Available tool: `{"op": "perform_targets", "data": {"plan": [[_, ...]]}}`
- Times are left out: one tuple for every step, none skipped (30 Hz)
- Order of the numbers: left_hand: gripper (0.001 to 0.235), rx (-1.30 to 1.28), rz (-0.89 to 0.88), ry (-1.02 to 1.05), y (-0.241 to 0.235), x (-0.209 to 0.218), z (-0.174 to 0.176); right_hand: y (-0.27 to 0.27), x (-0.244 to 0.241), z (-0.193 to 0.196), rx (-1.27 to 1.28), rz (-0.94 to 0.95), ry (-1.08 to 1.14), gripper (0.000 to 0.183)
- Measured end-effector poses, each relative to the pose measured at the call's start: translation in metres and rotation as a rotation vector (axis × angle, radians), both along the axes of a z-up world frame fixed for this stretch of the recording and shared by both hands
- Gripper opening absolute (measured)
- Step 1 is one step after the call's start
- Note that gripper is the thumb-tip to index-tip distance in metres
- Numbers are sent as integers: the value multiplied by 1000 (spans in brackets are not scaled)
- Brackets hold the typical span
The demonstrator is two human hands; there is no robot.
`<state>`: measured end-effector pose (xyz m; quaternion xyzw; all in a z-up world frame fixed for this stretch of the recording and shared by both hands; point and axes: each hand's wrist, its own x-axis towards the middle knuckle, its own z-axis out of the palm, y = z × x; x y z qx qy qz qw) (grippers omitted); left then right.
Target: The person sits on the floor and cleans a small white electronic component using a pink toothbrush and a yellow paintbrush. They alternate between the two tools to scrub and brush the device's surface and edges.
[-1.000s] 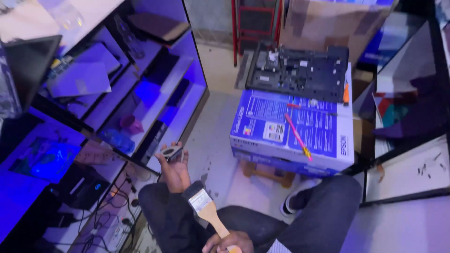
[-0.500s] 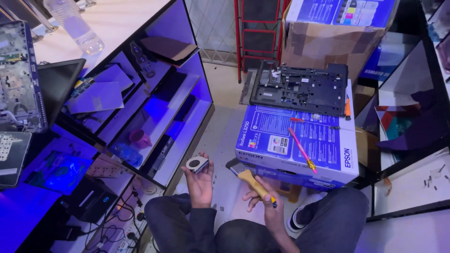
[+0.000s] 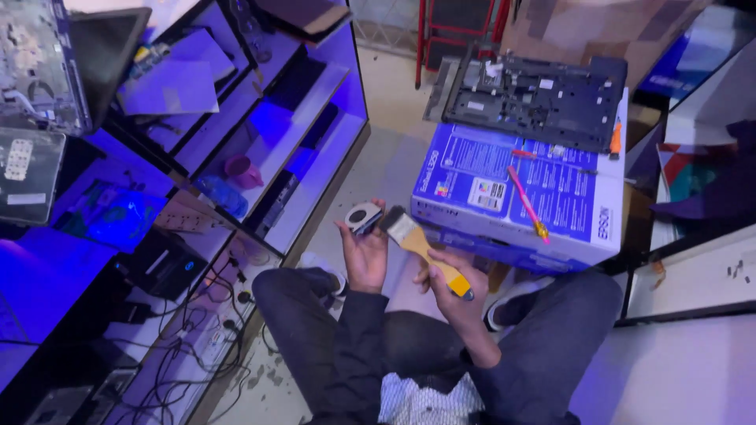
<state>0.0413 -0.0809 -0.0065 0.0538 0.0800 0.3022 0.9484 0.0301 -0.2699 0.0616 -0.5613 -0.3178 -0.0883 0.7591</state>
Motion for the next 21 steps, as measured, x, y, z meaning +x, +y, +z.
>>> {"op": "perform_targets", "data": {"plan": [[60, -8, 1, 19, -6, -6, 8, 2, -5, -3, -8, 1, 19, 25], [59, -11, -2, 14, -11, -11, 17, 4, -10, -6, 35, 23, 32, 25], [57, -5, -7, -16, -13, -4, 31, 10, -3, -5, 86, 42, 21, 25], [57, -5, -9, -20, -15, -3, 33, 16, -4, -5, 87, 41, 17, 25], [59, 47, 1, 16, -19, -3, 35, 20, -5, -5, 82, 61, 45, 24], [60, 98, 12, 52, -22, -3, 37, 25, -6, -5, 77, 81, 73, 23], [60, 93, 10, 57, -22, -2, 35, 25, -7, -4, 72, 80, 78, 23], [59, 106, 23, 47, -21, 0, 33, 26, -8, -4, 74, 88, 99, 22], [58, 125, 33, 29, -18, 5, 32, 29, -4, -4, 82, 95, 113, 22], [58, 126, 30, 26, -19, 8, 31, 26, 1, -6, 83, 91, 109, 22], [59, 154, 46, 35, -19, 9, 30, 23, 6, -9, 96, 113, 162, 22], [61, 182, 63, 45, -20, 10, 29, 20, 10, -12, 108, 136, 216, 23], [61, 181, 64, 49, -22, 10, 29, 18, 12, -13, 107, 137, 220, 23], [63, 178, 56, 44, -25, 11, 30, 16, 14, -14, 116, 142, 246, 24], [64, 178, 49, 30, -25, 16, 32, 16, 20, -14, 128, 148, 262, 26], [64, 180, 51, 25, -25, 17, 32, 19, 22, -10, 129, 150, 257, 26], [63, 176, 35, 34, -26, 17, 31, 22, 22, -6, 100, 78, 248, 24], [62, 172, 19, 42, -28, 18, 30, 24, 22, -3, 70, 6, 239, 22], [62, 170, 13, 47, -25, 21, 23, 22, 28, -2, 68, 0, 245, 22], [58, 172, 14, 41, -23, 24, 15, 20, 33, -1, 83, -51, 237, 21], [54, 174, 19, 33, -21, 27, 8, 18, 40, -1, 97, -97, 227, 19]]}}
